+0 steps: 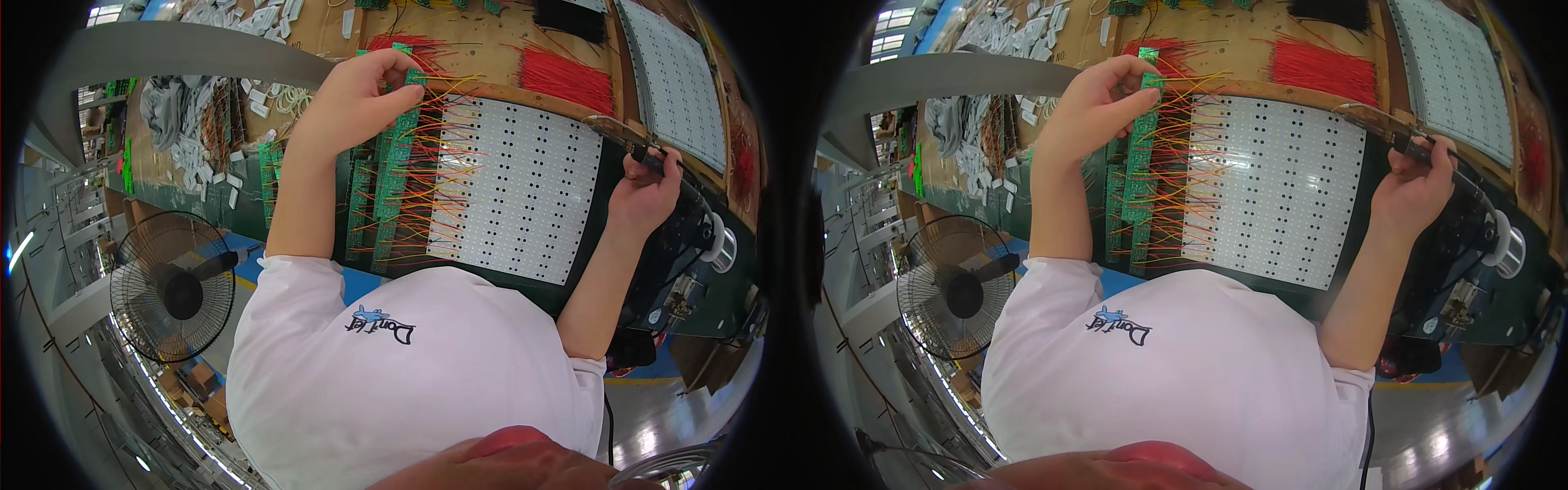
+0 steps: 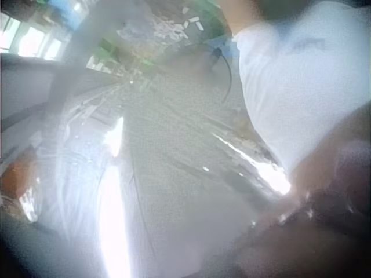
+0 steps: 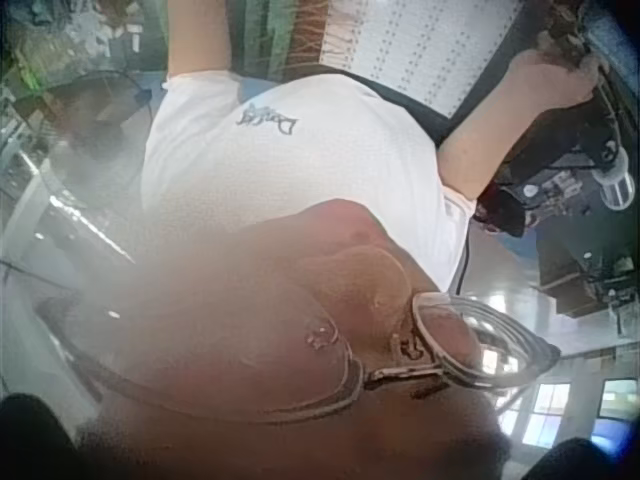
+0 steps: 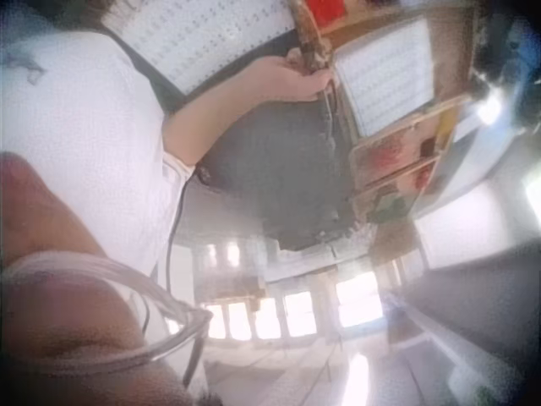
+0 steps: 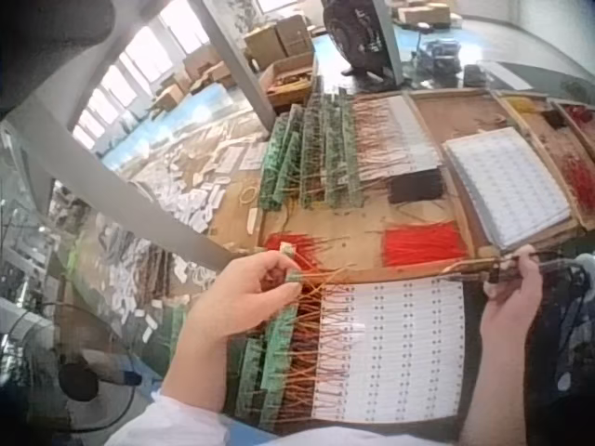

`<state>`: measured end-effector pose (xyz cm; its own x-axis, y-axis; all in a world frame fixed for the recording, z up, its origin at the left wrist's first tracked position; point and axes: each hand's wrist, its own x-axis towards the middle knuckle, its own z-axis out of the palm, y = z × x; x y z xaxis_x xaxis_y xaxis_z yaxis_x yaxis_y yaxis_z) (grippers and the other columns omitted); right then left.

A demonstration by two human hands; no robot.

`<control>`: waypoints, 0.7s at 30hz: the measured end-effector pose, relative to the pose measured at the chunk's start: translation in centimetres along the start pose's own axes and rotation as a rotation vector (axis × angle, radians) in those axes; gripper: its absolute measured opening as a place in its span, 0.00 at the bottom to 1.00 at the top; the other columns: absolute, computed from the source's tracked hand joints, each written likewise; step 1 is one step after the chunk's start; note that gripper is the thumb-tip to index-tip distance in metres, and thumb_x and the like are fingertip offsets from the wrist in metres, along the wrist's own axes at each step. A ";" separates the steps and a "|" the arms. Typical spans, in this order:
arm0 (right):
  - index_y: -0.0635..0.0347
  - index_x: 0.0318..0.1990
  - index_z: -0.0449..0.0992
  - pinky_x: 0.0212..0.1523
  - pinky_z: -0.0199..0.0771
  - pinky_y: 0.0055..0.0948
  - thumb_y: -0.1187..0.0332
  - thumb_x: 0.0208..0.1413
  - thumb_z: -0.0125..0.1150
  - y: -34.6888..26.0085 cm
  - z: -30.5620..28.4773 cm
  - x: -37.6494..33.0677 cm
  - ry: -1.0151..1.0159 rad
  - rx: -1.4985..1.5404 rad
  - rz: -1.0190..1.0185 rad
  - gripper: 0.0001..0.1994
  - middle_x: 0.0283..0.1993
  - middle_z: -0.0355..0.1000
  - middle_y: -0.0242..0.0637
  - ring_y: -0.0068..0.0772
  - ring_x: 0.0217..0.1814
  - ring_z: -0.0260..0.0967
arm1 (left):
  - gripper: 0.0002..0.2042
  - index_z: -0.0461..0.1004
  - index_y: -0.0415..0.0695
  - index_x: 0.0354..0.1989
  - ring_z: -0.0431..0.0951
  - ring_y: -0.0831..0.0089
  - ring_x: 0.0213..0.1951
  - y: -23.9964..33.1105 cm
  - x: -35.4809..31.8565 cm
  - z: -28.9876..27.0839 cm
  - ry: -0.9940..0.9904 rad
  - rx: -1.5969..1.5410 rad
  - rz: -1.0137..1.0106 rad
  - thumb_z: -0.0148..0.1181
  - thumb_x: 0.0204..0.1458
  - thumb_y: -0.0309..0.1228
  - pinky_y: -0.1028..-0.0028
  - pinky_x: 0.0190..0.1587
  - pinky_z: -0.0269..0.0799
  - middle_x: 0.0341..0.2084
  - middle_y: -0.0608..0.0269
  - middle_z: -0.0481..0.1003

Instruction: The person arranges wired circuit boards onto an LED panel and solders the wires to the board using a soldering iron.

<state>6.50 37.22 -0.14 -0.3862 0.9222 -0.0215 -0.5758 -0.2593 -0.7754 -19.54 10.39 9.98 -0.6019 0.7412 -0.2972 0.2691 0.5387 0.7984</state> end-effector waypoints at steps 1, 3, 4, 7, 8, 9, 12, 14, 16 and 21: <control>0.57 0.40 0.74 0.24 0.66 0.23 0.67 0.65 0.52 -0.1 0.1 -0.2 0.006 -0.017 0.003 0.06 0.31 0.77 0.32 0.22 0.22 0.69 | 0.14 0.77 0.38 0.44 0.72 0.84 0.26 -0.1 0.1 0.2 -0.005 0.004 -0.002 0.67 0.54 0.33 0.78 0.28 0.69 0.28 0.71 0.75; 0.57 0.40 0.74 0.24 0.65 0.22 0.67 0.65 0.52 -0.3 0.2 -0.5 0.018 -0.034 0.005 0.06 0.31 0.77 0.32 0.21 0.22 0.68 | 0.14 0.78 0.40 0.45 0.72 0.85 0.25 -0.5 0.7 0.8 0.013 0.012 -0.023 0.67 0.55 0.34 0.78 0.26 0.68 0.28 0.70 0.76; 0.57 0.40 0.74 0.24 0.65 0.22 0.67 0.65 0.52 -0.4 0.2 -0.5 0.045 -0.041 0.010 0.06 0.31 0.77 0.32 0.21 0.22 0.68 | 0.14 0.78 0.40 0.45 0.72 0.85 0.25 -0.9 1.2 1.2 0.012 0.017 -0.024 0.67 0.55 0.34 0.78 0.26 0.68 0.28 0.70 0.76; 0.57 0.40 0.74 0.25 0.66 0.22 0.67 0.65 0.53 -0.2 0.4 -0.5 0.053 -0.028 0.024 0.06 0.31 0.77 0.32 0.21 0.21 0.67 | 0.15 0.78 0.40 0.47 0.72 0.84 0.25 -2.3 2.0 2.0 0.171 0.277 0.143 0.67 0.55 0.34 0.78 0.28 0.69 0.28 0.70 0.75; 0.57 0.40 0.74 0.25 0.66 0.22 0.67 0.64 0.53 -0.2 0.3 -0.5 0.044 -0.023 0.025 0.06 0.31 0.76 0.31 0.21 0.21 0.67 | 0.16 0.78 0.40 0.47 0.73 0.83 0.25 -2.4 2.2 2.1 0.207 0.256 0.167 0.67 0.54 0.34 0.77 0.29 0.70 0.28 0.69 0.76; 0.57 0.40 0.74 0.25 0.66 0.22 0.67 0.64 0.53 -0.1 0.5 -0.5 0.045 -0.019 0.023 0.06 0.31 0.76 0.31 0.21 0.21 0.67 | 0.17 0.78 0.40 0.48 0.73 0.81 0.25 -2.5 2.4 2.1 0.243 0.235 0.191 0.68 0.53 0.34 0.76 0.30 0.72 0.29 0.67 0.77; 0.57 0.40 0.74 0.25 0.66 0.21 0.68 0.64 0.54 -0.3 0.7 -0.6 0.094 -0.046 0.016 0.05 0.30 0.75 0.31 0.20 0.22 0.68 | 0.16 0.78 0.43 0.48 0.76 0.74 0.26 -2.5 3.0 2.4 0.338 0.476 0.282 0.69 0.52 0.34 0.71 0.34 0.74 0.32 0.64 0.78; 0.57 0.40 0.74 0.25 0.66 0.21 0.68 0.64 0.54 -0.2 0.5 -0.6 0.064 -0.032 0.020 0.05 0.30 0.75 0.31 0.20 0.23 0.68 | 0.15 0.78 0.44 0.46 0.78 0.70 0.29 -2.2 2.7 2.7 0.373 0.557 0.314 0.69 0.51 0.34 0.69 0.36 0.75 0.34 0.62 0.78; 0.57 0.39 0.74 0.25 0.65 0.22 0.68 0.64 0.54 -0.3 0.6 -0.6 0.079 -0.043 0.019 0.05 0.30 0.75 0.31 0.20 0.23 0.67 | 0.15 0.79 0.45 0.45 0.79 0.66 0.32 -1.8 2.6 3.0 0.404 0.637 0.349 0.69 0.50 0.34 0.67 0.38 0.76 0.35 0.60 0.78; 0.57 0.38 0.74 0.25 0.62 0.23 0.68 0.64 0.54 -0.6 0.9 -0.8 0.080 -0.034 0.012 0.05 0.30 0.74 0.31 0.20 0.22 0.66 | 0.13 0.79 0.45 0.43 0.78 0.59 0.39 -0.9 4.1 3.2 0.339 0.675 0.539 0.67 0.52 0.36 0.62 0.44 0.75 0.36 0.59 0.76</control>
<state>6.46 36.40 0.91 -0.3335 0.9393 -0.0801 -0.5465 -0.2619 -0.7954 -19.85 14.24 6.35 -0.4275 0.8597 0.2794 0.8929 0.3534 0.2789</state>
